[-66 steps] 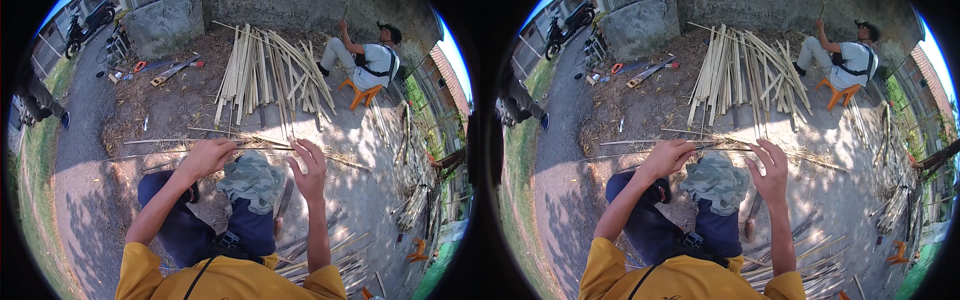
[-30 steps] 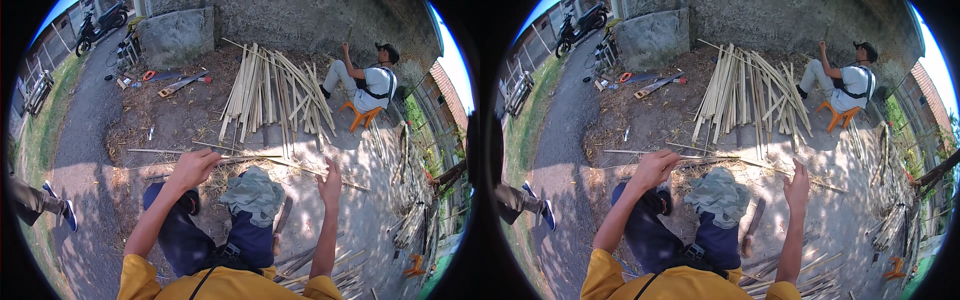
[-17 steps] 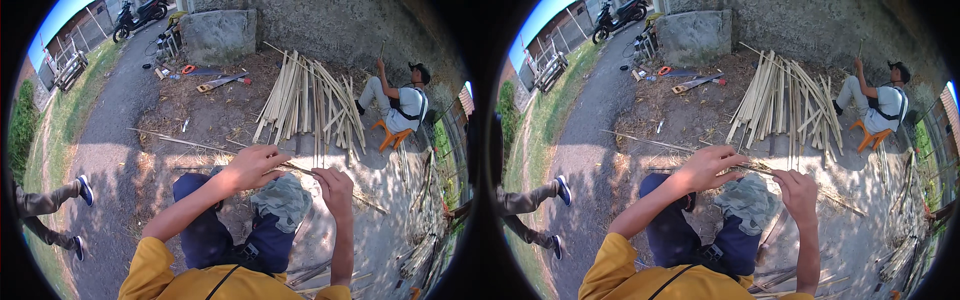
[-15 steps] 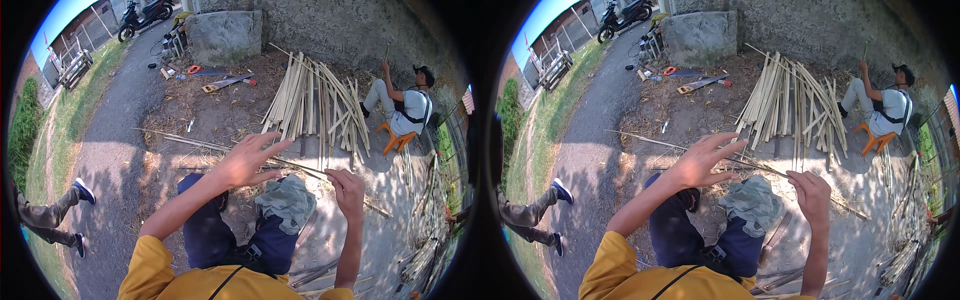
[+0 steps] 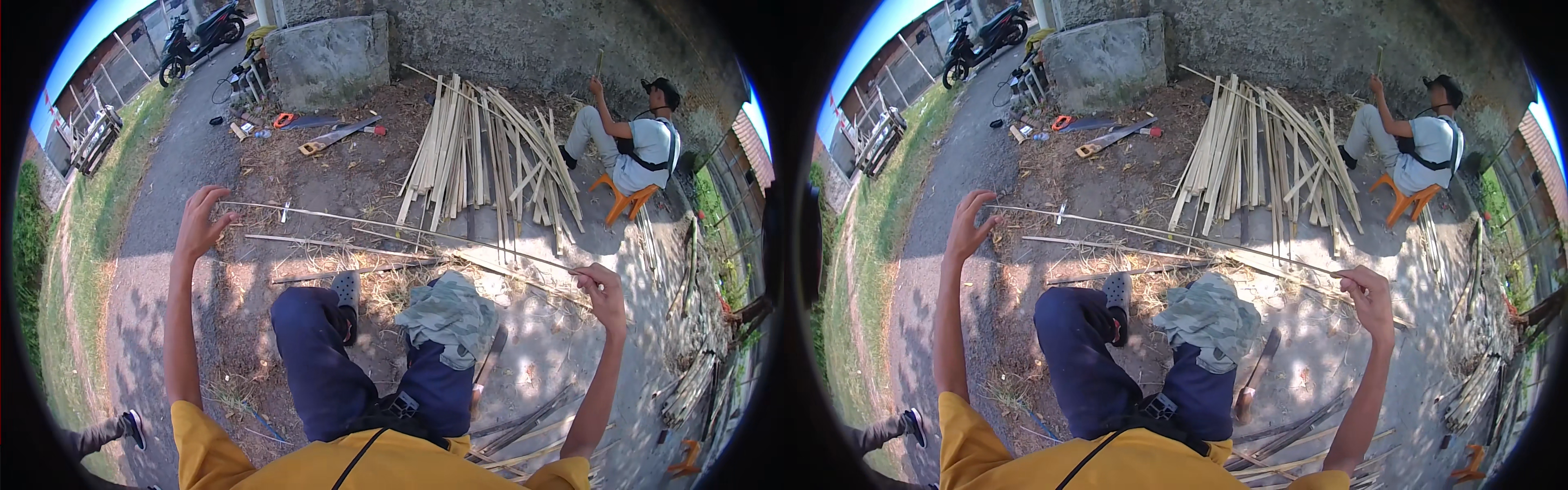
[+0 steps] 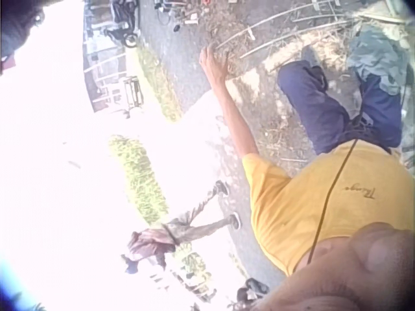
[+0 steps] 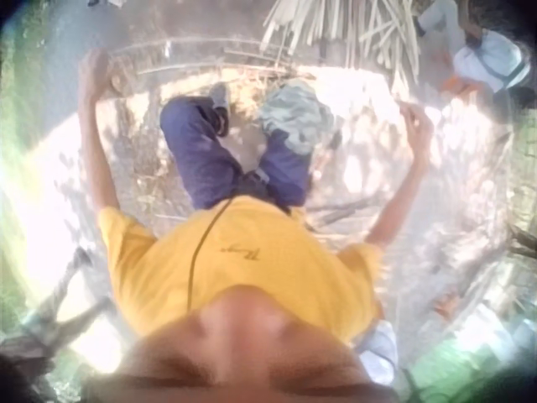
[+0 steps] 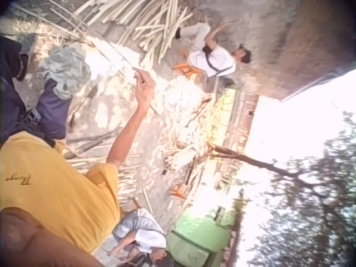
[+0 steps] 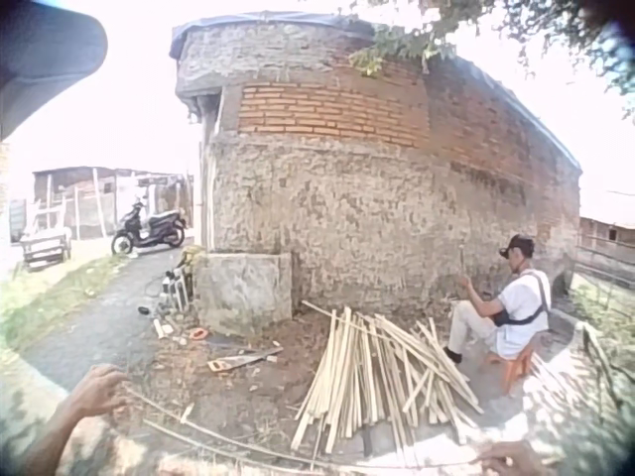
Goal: The person shaves a thin bamboo strip using a machete and bends the strip with both hands.
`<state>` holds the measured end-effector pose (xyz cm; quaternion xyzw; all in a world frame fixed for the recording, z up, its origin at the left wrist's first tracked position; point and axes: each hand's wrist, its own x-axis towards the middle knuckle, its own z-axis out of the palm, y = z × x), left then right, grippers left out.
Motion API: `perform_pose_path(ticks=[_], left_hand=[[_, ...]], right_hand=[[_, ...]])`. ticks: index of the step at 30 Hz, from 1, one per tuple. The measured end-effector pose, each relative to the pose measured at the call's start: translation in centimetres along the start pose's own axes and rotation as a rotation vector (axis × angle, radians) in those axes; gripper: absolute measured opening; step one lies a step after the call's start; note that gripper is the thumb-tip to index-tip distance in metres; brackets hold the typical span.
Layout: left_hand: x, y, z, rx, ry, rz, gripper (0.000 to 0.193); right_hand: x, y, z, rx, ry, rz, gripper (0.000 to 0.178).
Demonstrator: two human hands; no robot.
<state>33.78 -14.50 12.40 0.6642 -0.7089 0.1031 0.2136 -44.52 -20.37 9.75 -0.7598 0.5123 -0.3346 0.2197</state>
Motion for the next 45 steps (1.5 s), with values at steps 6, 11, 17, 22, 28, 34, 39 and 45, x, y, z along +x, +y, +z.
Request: perform_pose_path(ticks=[6,11,17,22,28,34,39,45], left_hand=[[-2.1,-2.8,1.9,-0.067,0.021,-0.071,0.026],[-3.9,-2.8,2.5,-0.098,0.073,-0.124,0.021],[-5.7,-2.4,3.5,-0.134,0.137,-0.114,0.020],[-7.2,-2.9,3.3,-0.234,-0.090,-0.254,0.023],[-7.7,-1.7,3.6,-0.117,0.118,-0.177,0.064],[-7.4,-1.4,4.2,-0.159,-0.001,-0.146,0.077],[-7.0,-1.1,4.7,-0.244,0.005,-0.255,0.074],[-6.8,-2.5,5.9,-0.583,0.153,-0.397,0.060]], right_hand=[[0.0,-0.6,0.2,-0.084,0.146,0.065,0.011],[-0.6,0.6,0.1,-0.133,0.235,0.023,0.014],[-1.1,1.4,0.9,-0.229,0.338,-0.036,0.018],[-1.5,1.0,1.4,-0.265,0.377,-0.017,0.018],[-2.3,2.8,1.2,-0.231,0.357,0.044,0.017],[-2.4,2.8,1.3,-0.185,0.352,0.004,0.018],[-2.6,2.9,0.7,-0.176,0.329,-0.012,0.019],[-2.9,2.5,0.4,-0.151,0.347,-0.019,0.017]])
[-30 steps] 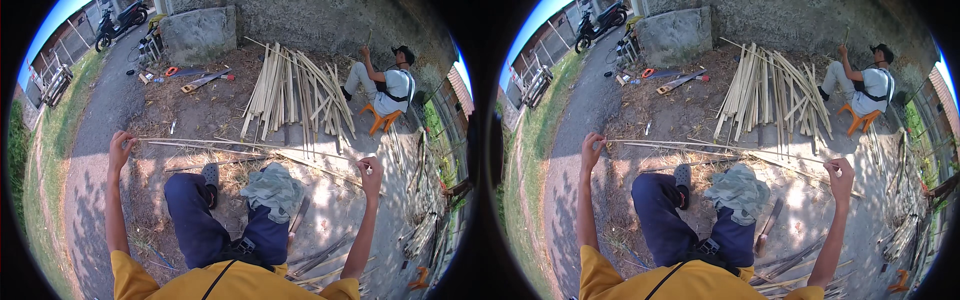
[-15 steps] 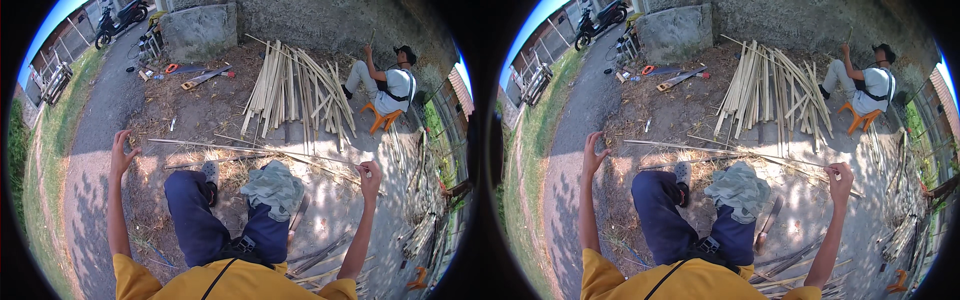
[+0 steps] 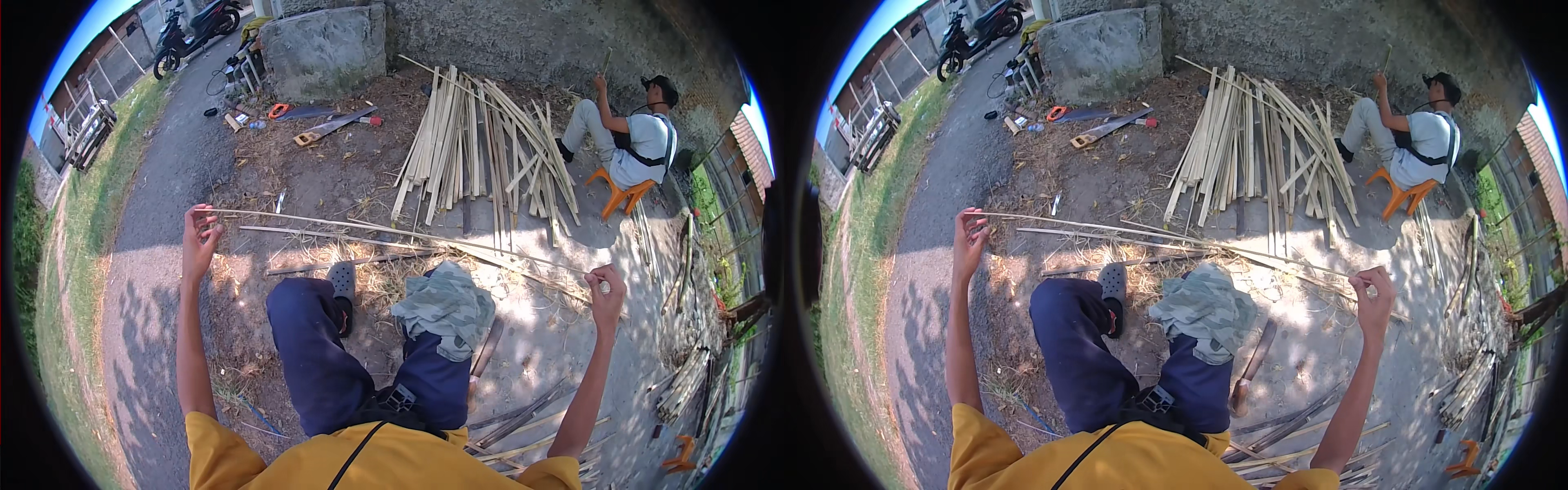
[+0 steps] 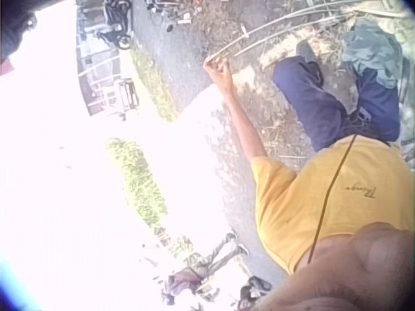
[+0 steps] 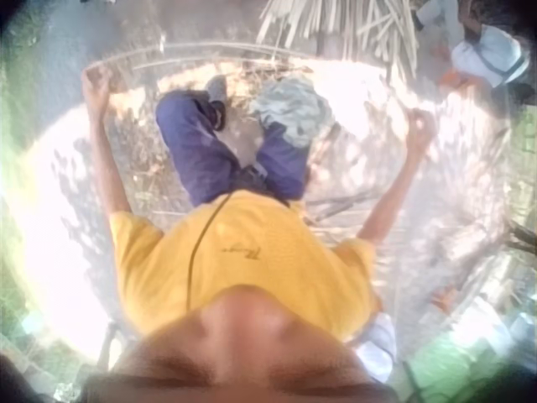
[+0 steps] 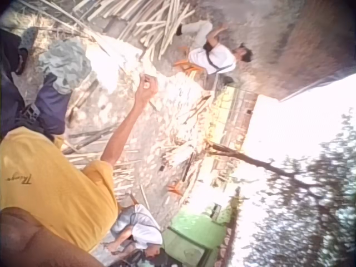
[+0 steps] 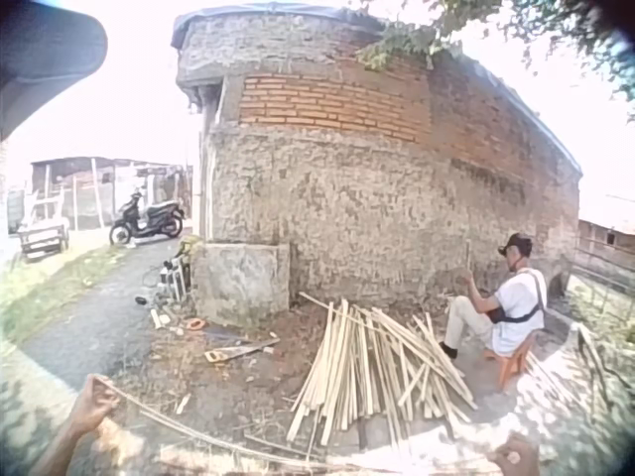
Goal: The person shaves a thin bamboo strip using a machete and bends the strip with both hands.
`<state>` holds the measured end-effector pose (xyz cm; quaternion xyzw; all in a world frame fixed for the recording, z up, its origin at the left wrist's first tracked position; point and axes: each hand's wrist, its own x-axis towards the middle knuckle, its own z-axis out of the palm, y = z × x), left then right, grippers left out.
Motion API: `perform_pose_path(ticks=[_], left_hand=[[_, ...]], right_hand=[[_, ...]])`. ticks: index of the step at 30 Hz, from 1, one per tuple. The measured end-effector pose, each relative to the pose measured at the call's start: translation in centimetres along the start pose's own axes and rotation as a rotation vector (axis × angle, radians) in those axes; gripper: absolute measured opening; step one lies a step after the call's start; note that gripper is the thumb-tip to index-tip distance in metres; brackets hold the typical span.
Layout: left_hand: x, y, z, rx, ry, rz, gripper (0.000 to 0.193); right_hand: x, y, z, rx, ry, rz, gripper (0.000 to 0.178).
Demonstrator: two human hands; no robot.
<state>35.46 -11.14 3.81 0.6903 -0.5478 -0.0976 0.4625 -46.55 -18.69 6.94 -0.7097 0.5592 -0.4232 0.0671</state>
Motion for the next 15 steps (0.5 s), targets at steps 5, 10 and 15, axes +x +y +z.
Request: perform_pose_path(ticks=[5,10,15], left_hand=[[1.1,-2.8,-1.7,-0.356,-0.007,-0.053,0.041],[0.8,-3.3,-1.7,-0.213,-0.066,0.037,0.013],[-0.2,-0.1,-1.2,0.152,0.135,0.132,0.011]], right_hand=[[-0.2,0.3,-0.1,-0.001,-0.006,0.008,0.018],[-0.3,0.5,-0.3,-0.042,0.003,0.020,0.019],[-0.2,-1.1,-0.2,-0.103,-0.083,0.043,0.017]])
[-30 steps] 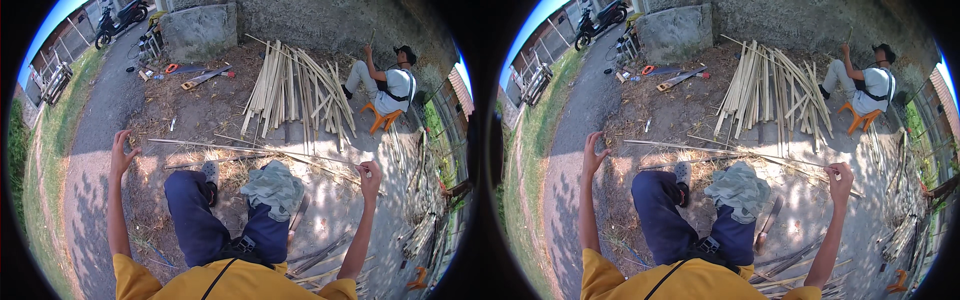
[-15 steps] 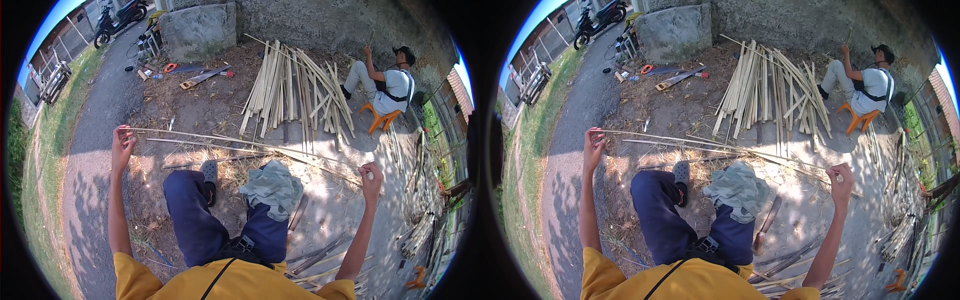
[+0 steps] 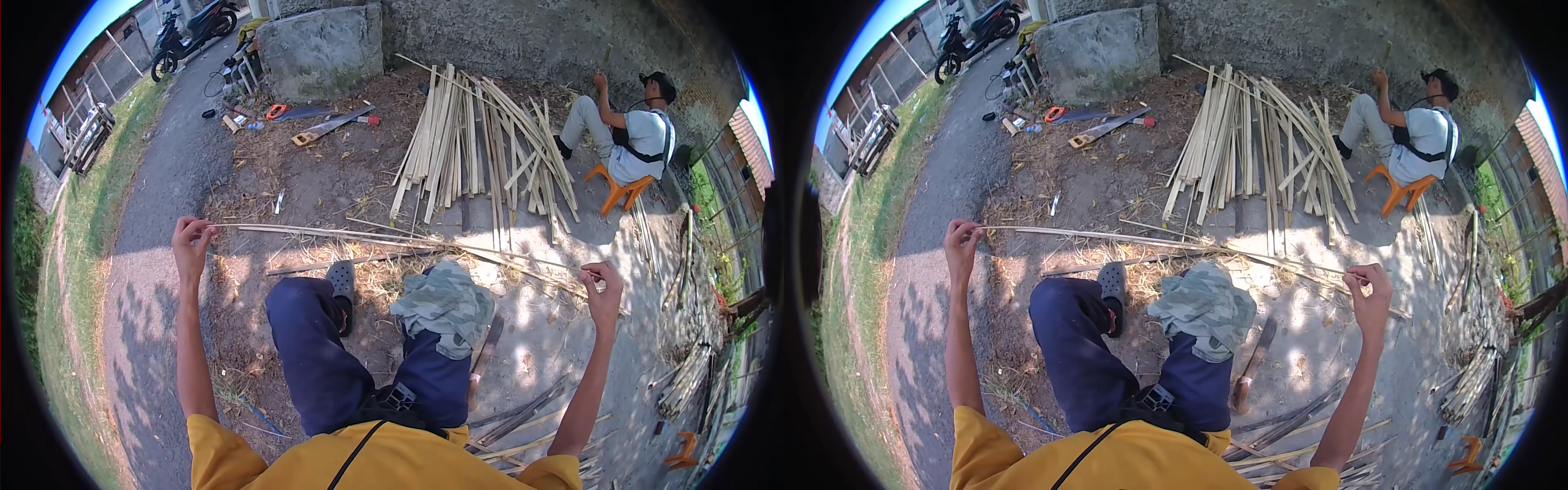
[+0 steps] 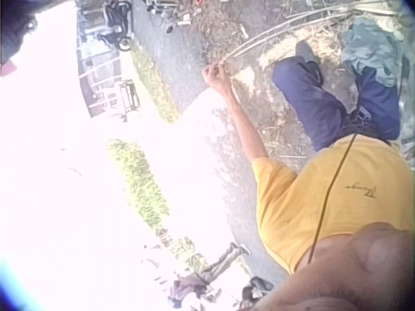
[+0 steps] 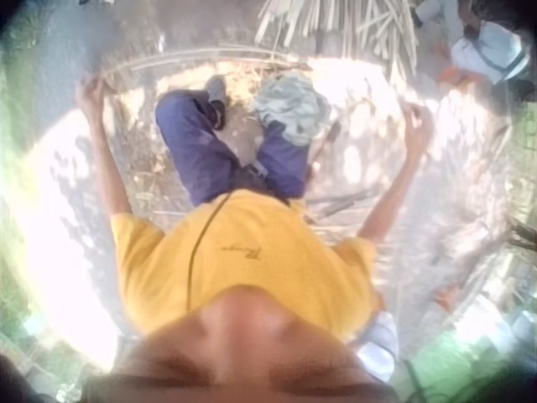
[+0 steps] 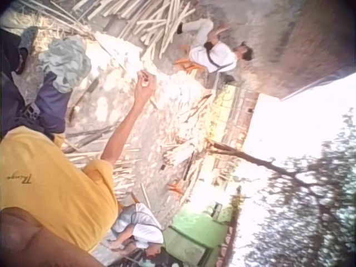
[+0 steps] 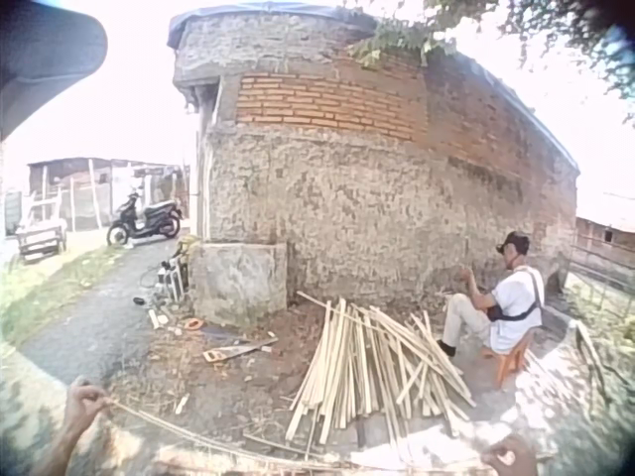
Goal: The person shaves a thin bamboo strip using a machete and bends the strip with both hands.
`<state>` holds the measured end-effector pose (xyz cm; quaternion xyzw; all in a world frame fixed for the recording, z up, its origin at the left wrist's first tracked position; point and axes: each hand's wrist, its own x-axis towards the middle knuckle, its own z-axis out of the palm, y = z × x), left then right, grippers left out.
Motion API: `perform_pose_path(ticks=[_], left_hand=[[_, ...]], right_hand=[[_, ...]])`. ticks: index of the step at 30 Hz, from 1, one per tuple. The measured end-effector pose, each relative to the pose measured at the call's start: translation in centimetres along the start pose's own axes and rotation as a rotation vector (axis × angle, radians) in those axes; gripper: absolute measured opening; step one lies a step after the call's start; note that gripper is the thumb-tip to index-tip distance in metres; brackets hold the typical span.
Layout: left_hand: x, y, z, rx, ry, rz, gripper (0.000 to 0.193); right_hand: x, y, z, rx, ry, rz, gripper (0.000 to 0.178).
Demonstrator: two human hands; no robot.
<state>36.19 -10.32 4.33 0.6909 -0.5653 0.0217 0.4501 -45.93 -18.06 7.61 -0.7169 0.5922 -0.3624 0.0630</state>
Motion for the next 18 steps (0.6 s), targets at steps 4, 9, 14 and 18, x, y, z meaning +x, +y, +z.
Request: perform_pose_path(ticks=[4,9,14,18], left_hand=[[-0.2,0.0,-0.1,0.106,0.097,-0.007,0.014],[-0.9,-0.1,0.3,0.153,0.118,-0.019,0.014],[-1.8,-0.2,1.3,0.187,0.119,-0.002,0.014],[-2.2,0.2,1.3,0.229,0.136,0.002,0.015]], right_hand=[[0.0,-0.2,0.1,0.078,-0.006,0.018,0.016],[-0.3,-0.6,0.6,-0.094,0.113,0.007,0.016],[-0.7,0.2,2.3,-0.084,0.227,0.110,0.020],[-1.0,0.4,3.0,-0.105,0.280,0.138,0.029]])
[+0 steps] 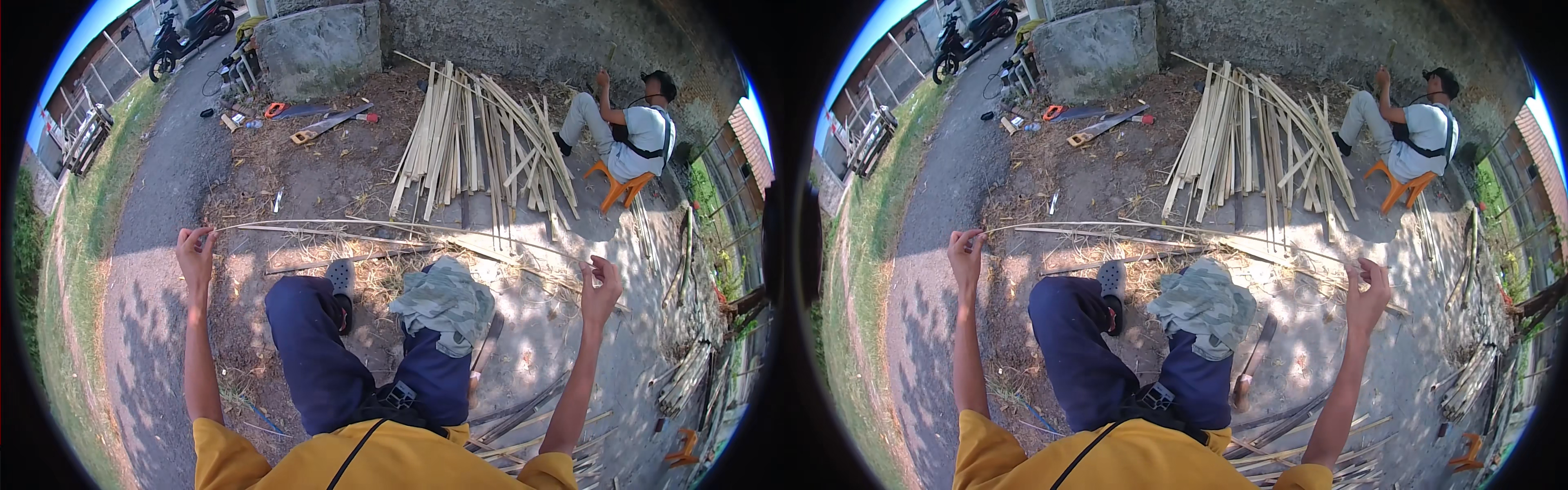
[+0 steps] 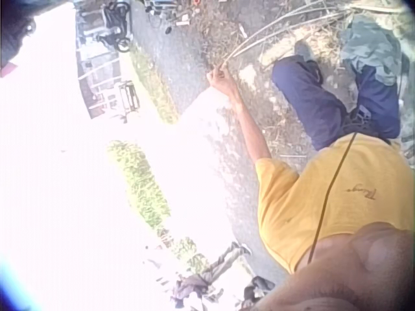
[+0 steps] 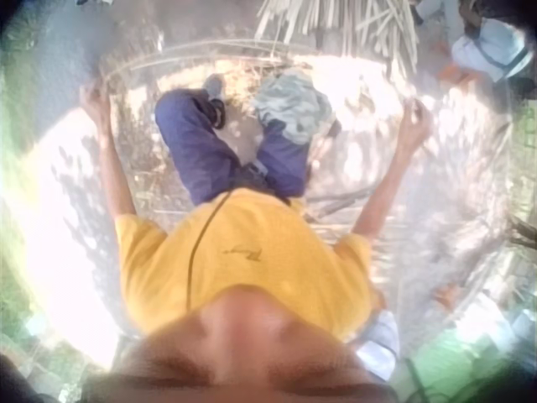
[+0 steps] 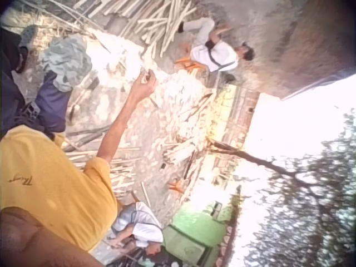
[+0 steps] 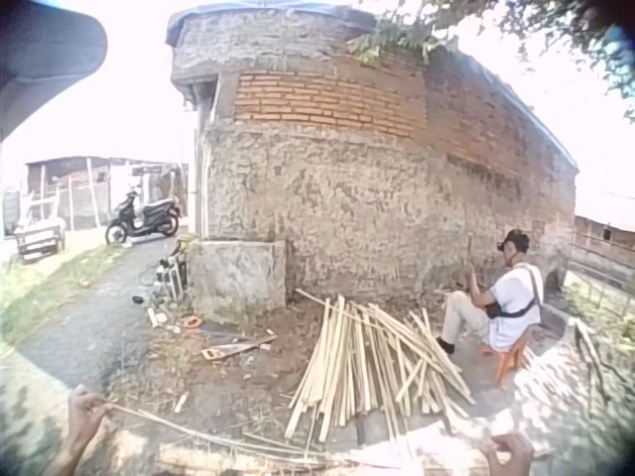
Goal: The person shaves a thin bamboo strip using a machete and bends the strip with both hands.
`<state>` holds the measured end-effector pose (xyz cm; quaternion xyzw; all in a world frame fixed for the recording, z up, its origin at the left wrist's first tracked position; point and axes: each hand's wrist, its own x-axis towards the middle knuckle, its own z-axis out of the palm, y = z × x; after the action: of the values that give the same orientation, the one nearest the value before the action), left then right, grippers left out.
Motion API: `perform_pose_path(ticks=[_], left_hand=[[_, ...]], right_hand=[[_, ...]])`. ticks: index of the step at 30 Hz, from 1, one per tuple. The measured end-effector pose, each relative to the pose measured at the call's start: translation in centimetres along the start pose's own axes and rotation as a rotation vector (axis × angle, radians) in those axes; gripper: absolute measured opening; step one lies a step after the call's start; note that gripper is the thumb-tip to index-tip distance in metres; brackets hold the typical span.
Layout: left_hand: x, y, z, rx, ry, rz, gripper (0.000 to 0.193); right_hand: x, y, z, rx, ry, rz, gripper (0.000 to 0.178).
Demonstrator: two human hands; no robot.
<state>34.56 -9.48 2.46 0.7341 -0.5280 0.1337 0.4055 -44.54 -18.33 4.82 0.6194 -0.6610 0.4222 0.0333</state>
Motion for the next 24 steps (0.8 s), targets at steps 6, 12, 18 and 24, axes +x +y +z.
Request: perform_pose_path(ticks=[6,12,18,24], left_hand=[[-0.1,0.6,-0.4,0.023,0.024,-0.009,0.016],[-0.2,0.3,-0.2,0.001,0.033,-0.002,0.018],[-0.3,1.0,0.2,-0.028,0.047,-0.019,0.019],[-0.1,1.6,0.2,-0.013,0.058,-0.047,0.021]], right_hand=[[-0.4,-0.5,0.4,-0.002,0.007,0.104,0.035],[-0.5,-0.4,1.1,0.008,0.038,0.117,0.036],[-0.5,-0.9,1.2,0.008,0.044,0.110,0.032],[-0.7,-0.7,1.5,-0.009,0.062,0.151,0.031]])
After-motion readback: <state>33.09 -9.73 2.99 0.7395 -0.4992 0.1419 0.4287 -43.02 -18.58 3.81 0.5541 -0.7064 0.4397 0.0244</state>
